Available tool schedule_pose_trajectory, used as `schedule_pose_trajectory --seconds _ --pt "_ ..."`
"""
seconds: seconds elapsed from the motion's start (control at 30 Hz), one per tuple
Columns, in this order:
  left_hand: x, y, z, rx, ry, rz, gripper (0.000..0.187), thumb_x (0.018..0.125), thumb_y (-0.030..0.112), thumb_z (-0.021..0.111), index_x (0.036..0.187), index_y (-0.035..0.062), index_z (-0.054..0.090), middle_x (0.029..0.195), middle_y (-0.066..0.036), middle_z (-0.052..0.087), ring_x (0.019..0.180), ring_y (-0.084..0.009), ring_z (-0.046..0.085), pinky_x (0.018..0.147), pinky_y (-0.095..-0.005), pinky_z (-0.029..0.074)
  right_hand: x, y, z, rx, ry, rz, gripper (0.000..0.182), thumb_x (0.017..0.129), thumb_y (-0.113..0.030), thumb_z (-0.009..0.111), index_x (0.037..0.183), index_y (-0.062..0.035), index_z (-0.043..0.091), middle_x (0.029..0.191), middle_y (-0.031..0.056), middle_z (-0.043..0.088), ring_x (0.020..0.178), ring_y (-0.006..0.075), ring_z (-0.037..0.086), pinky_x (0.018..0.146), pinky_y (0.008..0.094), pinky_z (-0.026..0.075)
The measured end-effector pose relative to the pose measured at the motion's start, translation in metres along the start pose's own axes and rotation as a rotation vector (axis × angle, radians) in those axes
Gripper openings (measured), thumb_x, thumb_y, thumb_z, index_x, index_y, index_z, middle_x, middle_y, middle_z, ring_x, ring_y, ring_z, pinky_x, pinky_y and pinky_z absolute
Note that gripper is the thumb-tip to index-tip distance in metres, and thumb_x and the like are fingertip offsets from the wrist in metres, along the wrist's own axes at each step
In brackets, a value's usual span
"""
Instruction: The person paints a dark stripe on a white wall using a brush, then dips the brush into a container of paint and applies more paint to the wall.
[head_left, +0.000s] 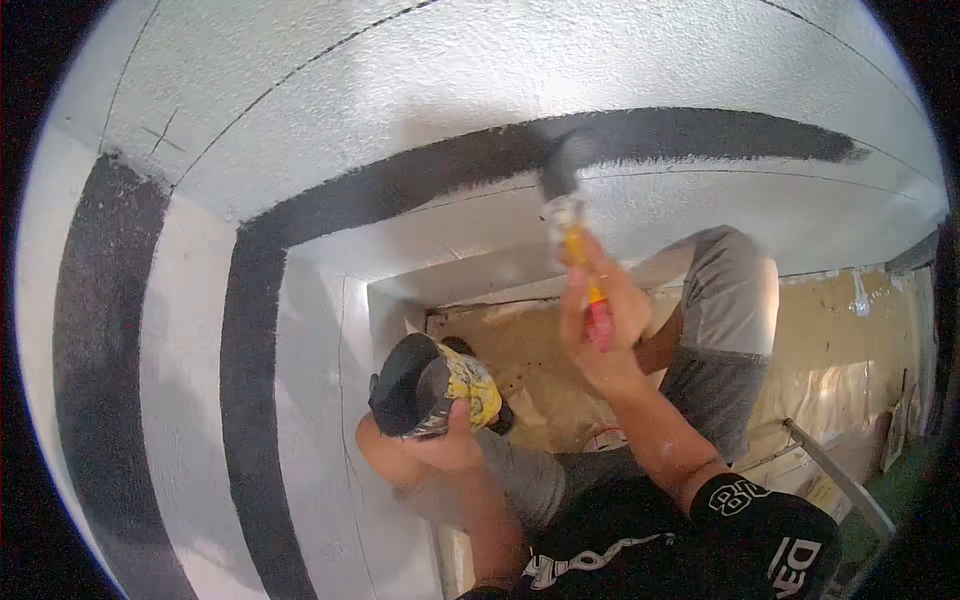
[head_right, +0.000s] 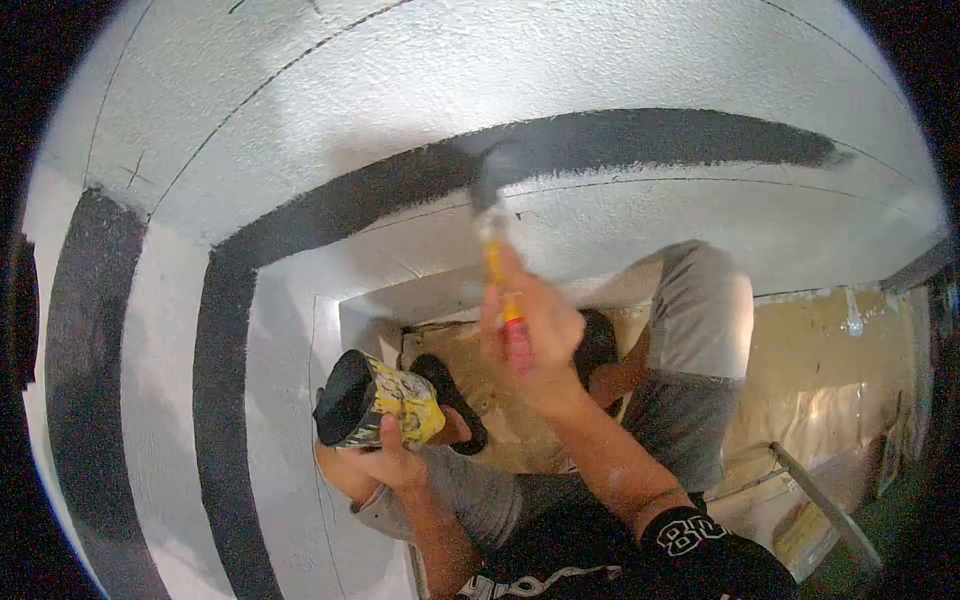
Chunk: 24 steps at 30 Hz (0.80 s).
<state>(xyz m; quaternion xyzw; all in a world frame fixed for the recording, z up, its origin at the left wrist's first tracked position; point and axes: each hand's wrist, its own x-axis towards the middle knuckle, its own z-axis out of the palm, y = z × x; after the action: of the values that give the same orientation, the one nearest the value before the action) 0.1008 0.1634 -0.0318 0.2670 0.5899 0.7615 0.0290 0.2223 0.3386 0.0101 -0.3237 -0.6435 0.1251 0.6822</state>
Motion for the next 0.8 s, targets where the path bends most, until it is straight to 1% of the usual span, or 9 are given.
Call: schedule_pose_trajectory --seconds 0.17,0.23,0.27,0.37,0.43,0.5,0.63,0.67,0.8 --pt "-0.015 0.005 0.003 0.004 0.093 -0.112 0.083 0.073 0.016 0.083 0.138 -0.0049 0.037 0.132 -0.018 0.048 0.117 -0.0298 0.054 0.099 -0.0412 0.046 0.015 -0.006 -0.033 0.092 -0.208 -0.064 0.045 0.076 0.004 0.068 0.121 0.0055 0.063 0.083 0.019 0.068 0.058 0.0271 0.061 0.056 0.0325 0.051" --pt "-0.011 0.021 -0.001 0.539 0.086 -0.196 0.064 0.081 0.008 0.079 0.132 -0.0031 0.042 0.125 -0.015 0.057 0.109 -0.0283 0.059 0.094 -0.0427 0.052 0.025 0.007 -0.056 0.016 -0.212 -0.107 0.046 0.075 0.004 0.068 0.121 0.0051 0.064 0.082 0.0179 0.067 0.057 0.0259 0.06 0.055 0.0322 0.05" --pt "-0.015 0.032 0.014 0.41 0.126 -0.187 0.061 0.084 0.008 0.077 0.132 -0.0027 0.042 0.124 -0.015 0.057 0.109 -0.0281 0.059 0.093 -0.0438 0.052 0.03 0.015 -0.069 -0.045 -0.213 -0.146 0.046 0.074 0.005 0.069 0.12 0.0048 0.064 0.081 0.0167 0.066 0.056 0.0246 0.058 0.054 0.0319 0.049" --pt "-0.017 -0.036 -0.032 0.225 0.062 -0.028 0.055 0.087 0.01 0.074 0.13 -0.0038 0.042 0.122 -0.016 0.058 0.105 -0.0276 0.06 0.09 -0.0433 0.054 0.053 0.046 -0.12 -0.17 -0.135 -0.224 0.046 0.074 0.006 0.069 0.12 0.0048 0.064 0.08 0.0163 0.065 0.057 0.0248 0.058 0.054 0.0323 0.049" --pt "-0.019 0.002 -0.004 0.426 0.027 0.056 0.048 0.089 0.011 0.071 0.125 -0.0056 0.044 0.121 -0.018 0.058 0.101 -0.028 0.062 0.087 -0.0428 0.055 0.058 0.058 -0.162 -0.281 -0.162 -0.12 0.043 0.075 0.006 0.068 0.118 0.005 0.065 0.085 0.0188 0.067 0.063 0.0271 0.063 0.059 0.0319 0.051" --pt "-0.026 0.022 0.022 0.353 0.083 -0.108 0.046 0.09 0.012 0.071 0.122 -0.0066 0.044 0.118 -0.02 0.059 0.099 -0.0284 0.062 0.084 -0.0431 0.057 0.061 0.076 -0.189 -0.369 -0.037 -0.22 0.041 0.078 0.007 0.066 0.119 0.0056 0.064 0.092 0.0212 0.069 0.073 0.0293 0.069 0.067 0.0314 0.054" --pt "-0.025 -0.027 -0.008 0.212 0.12 0.0 0.046 0.09 0.017 0.071 0.118 -0.0079 0.044 0.112 -0.021 0.06 0.093 -0.0268 0.064 0.075 -0.0421 0.06 0.048 0.094 -0.228 -0.356 0.054 -0.079 0.035 0.084 0.006 0.062 0.12 0.0066 0.063 0.099 0.0221 0.07 0.085 0.0278 0.072 0.076 0.0315 0.055" --pt "-0.025 -0.026 -0.015 0.475 0.129 0.007 0.046 0.092 0.024 0.071 0.116 -0.0087 0.049 0.107 -0.02 0.062 0.088 -0.0256 0.064 0.071 -0.0408 0.06 0.047 0.094 -0.237 -0.309 0.084 -0.034 0.033 0.087 0.006 0.06 0.12 0.0077 0.062 0.1 0.0216 0.071 0.088 0.0259 0.072 0.076 0.0316 0.056" --pt "-0.021 -0.032 -0.027 0.454 0.094 0.051 0.048 0.092 0.031 0.07 0.113 -0.0096 0.053 0.102 -0.019 0.064 0.085 -0.0242 0.064 0.068 -0.0399 0.059 0.053 0.106 -0.272 -0.109 0.285 0.124 0.029 0.098 -0.002 0.051 0.123 0.0107 0.057 0.105 0.0218 0.069 0.094 0.0249 0.07 0.084 0.0343 0.057"
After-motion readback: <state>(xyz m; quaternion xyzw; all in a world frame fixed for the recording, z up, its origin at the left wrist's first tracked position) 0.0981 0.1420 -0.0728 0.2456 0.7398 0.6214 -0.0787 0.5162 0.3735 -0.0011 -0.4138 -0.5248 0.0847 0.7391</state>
